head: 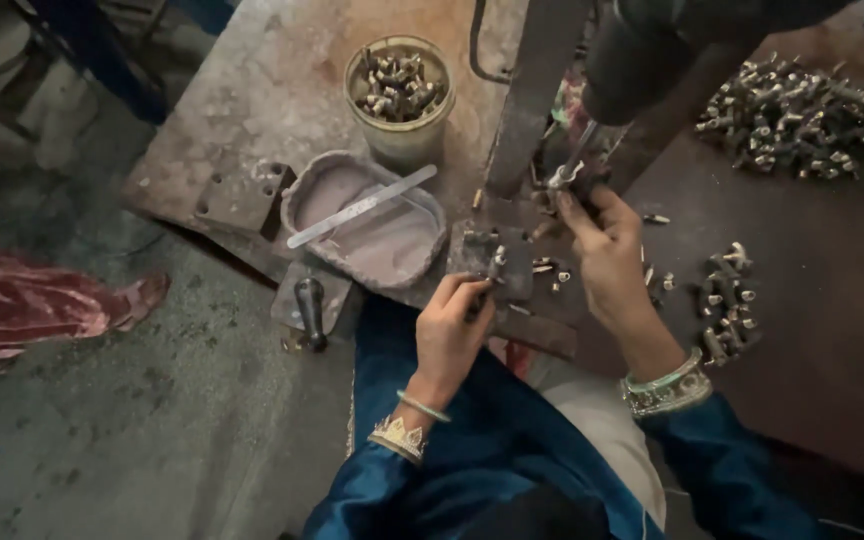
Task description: The person sits at a bench drill press and processes small brass fittings one at a time, placing each part under the drill bit, operating the press, then setting the finished piece aside and picking the next one. They occasionally dip parts in a tray and refill a container with completed pieces.
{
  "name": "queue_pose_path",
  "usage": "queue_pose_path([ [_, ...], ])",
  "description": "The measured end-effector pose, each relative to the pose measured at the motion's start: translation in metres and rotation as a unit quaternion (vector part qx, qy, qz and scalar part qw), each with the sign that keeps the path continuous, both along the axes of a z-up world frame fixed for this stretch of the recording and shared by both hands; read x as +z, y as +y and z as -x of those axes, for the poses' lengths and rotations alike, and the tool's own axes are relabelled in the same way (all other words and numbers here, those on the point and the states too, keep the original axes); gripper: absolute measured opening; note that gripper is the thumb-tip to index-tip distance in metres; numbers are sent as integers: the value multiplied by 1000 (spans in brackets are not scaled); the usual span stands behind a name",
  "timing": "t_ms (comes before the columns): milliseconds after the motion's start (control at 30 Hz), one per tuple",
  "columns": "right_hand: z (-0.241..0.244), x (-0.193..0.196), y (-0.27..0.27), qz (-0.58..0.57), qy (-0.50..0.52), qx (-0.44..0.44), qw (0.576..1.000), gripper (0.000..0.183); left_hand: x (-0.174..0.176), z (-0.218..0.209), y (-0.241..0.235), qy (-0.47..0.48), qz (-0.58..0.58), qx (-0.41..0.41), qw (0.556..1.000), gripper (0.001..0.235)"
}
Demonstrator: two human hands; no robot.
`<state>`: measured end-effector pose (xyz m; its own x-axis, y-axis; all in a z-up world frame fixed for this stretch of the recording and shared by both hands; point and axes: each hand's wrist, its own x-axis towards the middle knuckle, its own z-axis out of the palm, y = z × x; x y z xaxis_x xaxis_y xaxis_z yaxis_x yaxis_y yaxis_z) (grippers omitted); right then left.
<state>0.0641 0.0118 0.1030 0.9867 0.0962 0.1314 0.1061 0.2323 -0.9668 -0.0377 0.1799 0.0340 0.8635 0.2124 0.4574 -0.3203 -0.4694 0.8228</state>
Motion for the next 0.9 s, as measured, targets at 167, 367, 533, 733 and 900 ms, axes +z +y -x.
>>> queue_pose_path([
  [167, 3, -9, 2, -3, 58, -10, 998, 19, -9, -5, -6, -21, -24, -55, 998, 23],
  [367, -2, -18, -4, -11, 84, -16, 996, 18, 34, -23, 6, 4, -49, -20, 999, 29],
  [533, 7, -1, 3, -29, 86, -23, 996, 19, 28, -62, 10, -4, -266, -1, 964, 34],
  [733, 4, 2, 5, -31, 69, -29, 997, 21, 17, -52, 11, 91, -62, -58, 992, 40],
  [900, 5, -16, -2, -8, 76, -34, 996, 23, 58, -30, 4, 327, 507, -75, 794, 51],
])
